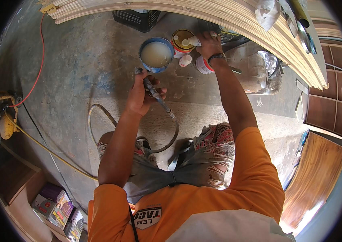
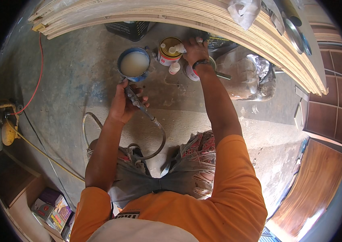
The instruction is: The person mixes paint in a spray gun cup, then sprays a large wooden board leaning against a wall. The person moves around the board to apply paint evenly.
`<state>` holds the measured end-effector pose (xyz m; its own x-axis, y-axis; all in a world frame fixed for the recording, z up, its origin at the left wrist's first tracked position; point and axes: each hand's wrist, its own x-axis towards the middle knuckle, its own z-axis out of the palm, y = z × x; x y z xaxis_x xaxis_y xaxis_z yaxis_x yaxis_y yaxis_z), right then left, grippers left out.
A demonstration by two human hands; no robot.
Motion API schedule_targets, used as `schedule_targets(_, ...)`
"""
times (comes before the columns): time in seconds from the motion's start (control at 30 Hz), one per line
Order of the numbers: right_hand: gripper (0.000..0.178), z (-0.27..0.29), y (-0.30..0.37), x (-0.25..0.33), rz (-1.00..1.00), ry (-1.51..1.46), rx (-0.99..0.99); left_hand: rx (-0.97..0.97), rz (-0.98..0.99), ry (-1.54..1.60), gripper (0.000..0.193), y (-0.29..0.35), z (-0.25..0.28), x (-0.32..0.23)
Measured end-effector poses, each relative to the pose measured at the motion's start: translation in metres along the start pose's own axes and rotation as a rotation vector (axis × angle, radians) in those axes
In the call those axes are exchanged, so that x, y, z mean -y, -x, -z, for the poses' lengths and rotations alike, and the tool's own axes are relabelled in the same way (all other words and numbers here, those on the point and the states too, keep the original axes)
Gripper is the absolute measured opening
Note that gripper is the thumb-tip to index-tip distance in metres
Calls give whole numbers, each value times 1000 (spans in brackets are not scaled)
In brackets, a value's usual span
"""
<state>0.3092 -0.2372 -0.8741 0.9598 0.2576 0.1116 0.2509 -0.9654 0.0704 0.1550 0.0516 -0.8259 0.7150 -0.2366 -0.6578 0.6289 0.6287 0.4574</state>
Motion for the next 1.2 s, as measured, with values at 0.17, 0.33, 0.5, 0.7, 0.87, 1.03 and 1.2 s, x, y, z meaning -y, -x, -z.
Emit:
schedule_targets(0.17,54,-5,-2,-5,-73,-210,-129,-4,-10,-43,49,0,0,0)
schedule_targets(0.33,56,-23,-19,-14,-250,-821,-188,3,-11,-40,48,1,1,-1)
schedule_targets(0.5,60,-27,-35,4,-363,-1034,-191,-2,-11,-45,48,0,1,-3)
schedule_targets(0.7,60,-23,-37,31,-481,-934,-199,-1,-4,-26,47,-3,4,-1)
schedule_targets(0.87,62,-25,-36,32,-453,-952,-186,-5,2,3,47,-5,4,-2)
schedule_targets(1.03,67,-49,-22,26,-376,-935,-462,7,0,-12,47,-8,3,-2)
schedule_targets(1.2,59,-67,5,54,-548,-647,-484,13,10,-3,44,-11,5,-3)
